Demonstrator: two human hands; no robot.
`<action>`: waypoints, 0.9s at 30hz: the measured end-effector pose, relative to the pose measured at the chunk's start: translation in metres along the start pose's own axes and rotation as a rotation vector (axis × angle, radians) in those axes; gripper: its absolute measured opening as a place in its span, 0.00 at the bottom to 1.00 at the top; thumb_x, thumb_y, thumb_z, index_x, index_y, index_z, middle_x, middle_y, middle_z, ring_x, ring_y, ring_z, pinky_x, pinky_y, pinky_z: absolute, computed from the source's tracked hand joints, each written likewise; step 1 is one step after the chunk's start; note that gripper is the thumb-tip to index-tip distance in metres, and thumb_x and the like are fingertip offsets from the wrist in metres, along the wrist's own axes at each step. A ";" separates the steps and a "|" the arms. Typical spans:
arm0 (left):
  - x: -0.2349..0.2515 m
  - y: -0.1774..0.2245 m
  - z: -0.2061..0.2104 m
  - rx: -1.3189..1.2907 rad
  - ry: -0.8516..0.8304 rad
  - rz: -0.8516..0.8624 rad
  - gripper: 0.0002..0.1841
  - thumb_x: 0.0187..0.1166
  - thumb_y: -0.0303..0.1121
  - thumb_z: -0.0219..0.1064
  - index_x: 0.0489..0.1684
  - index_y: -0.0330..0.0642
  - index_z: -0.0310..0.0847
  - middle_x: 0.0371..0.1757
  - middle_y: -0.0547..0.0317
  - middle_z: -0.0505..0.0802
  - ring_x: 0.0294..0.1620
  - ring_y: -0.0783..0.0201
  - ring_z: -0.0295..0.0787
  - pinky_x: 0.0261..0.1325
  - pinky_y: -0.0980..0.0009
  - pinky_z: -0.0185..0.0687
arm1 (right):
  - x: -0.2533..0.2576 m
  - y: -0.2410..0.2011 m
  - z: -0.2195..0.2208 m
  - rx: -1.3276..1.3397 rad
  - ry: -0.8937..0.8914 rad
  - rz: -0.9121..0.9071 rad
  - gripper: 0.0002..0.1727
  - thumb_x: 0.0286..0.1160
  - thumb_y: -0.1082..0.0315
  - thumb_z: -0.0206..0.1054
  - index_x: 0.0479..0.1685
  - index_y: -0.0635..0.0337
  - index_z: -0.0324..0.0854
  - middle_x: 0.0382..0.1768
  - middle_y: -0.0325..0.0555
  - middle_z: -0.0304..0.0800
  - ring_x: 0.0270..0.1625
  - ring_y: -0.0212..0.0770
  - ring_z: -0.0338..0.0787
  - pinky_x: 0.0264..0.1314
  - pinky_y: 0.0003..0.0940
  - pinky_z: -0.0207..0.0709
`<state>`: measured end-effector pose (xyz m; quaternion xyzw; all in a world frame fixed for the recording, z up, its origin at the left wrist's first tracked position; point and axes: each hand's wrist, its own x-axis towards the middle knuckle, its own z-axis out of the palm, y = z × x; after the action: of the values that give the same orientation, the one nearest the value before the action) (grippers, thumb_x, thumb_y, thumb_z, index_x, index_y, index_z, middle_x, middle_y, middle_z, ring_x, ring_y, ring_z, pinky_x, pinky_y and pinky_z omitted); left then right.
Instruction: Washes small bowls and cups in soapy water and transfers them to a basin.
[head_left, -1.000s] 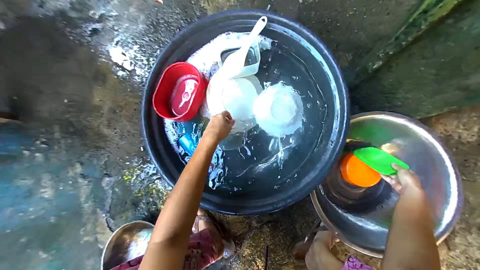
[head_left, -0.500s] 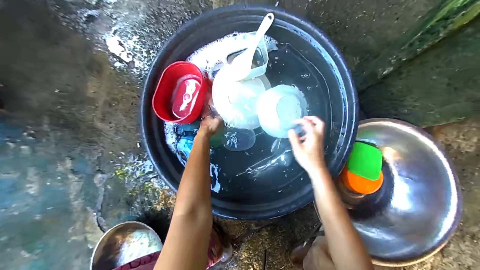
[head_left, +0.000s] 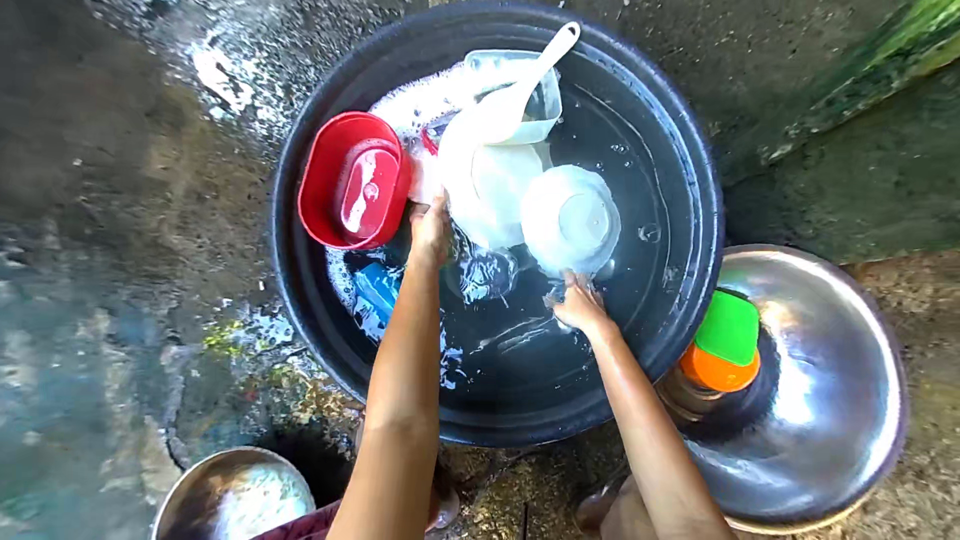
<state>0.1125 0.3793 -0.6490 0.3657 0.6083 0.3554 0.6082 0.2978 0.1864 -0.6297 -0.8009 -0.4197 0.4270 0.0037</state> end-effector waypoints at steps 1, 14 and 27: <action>-0.001 0.005 0.002 -0.022 -0.039 -0.005 0.28 0.95 0.46 0.51 0.80 0.31 0.65 0.64 0.42 0.86 0.59 0.59 0.86 0.65 0.63 0.82 | 0.001 0.003 0.000 0.012 -0.025 0.006 0.44 0.79 0.52 0.71 0.91 0.62 0.58 0.90 0.70 0.54 0.89 0.70 0.59 0.85 0.69 0.56; -0.013 0.055 -0.011 0.388 -0.345 -0.020 0.25 0.96 0.38 0.48 0.87 0.36 0.55 0.70 0.37 0.84 0.59 0.54 0.91 0.64 0.60 0.87 | 0.011 0.003 0.015 -0.007 0.445 -0.280 0.24 0.77 0.55 0.73 0.63 0.63 0.85 0.67 0.64 0.84 0.72 0.66 0.81 0.70 0.66 0.73; -0.056 0.023 -0.040 1.104 -0.711 -0.118 0.41 0.83 0.40 0.72 0.89 0.29 0.53 0.82 0.24 0.73 0.85 0.32 0.67 0.87 0.38 0.58 | -0.026 -0.046 0.056 0.359 -0.244 -0.397 0.35 0.79 0.51 0.72 0.78 0.65 0.72 0.81 0.63 0.71 0.83 0.58 0.72 0.85 0.57 0.64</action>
<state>0.0721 0.3422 -0.6016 0.6851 0.4823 -0.1849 0.5136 0.2209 0.1789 -0.6312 -0.6326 -0.4833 0.5783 0.1783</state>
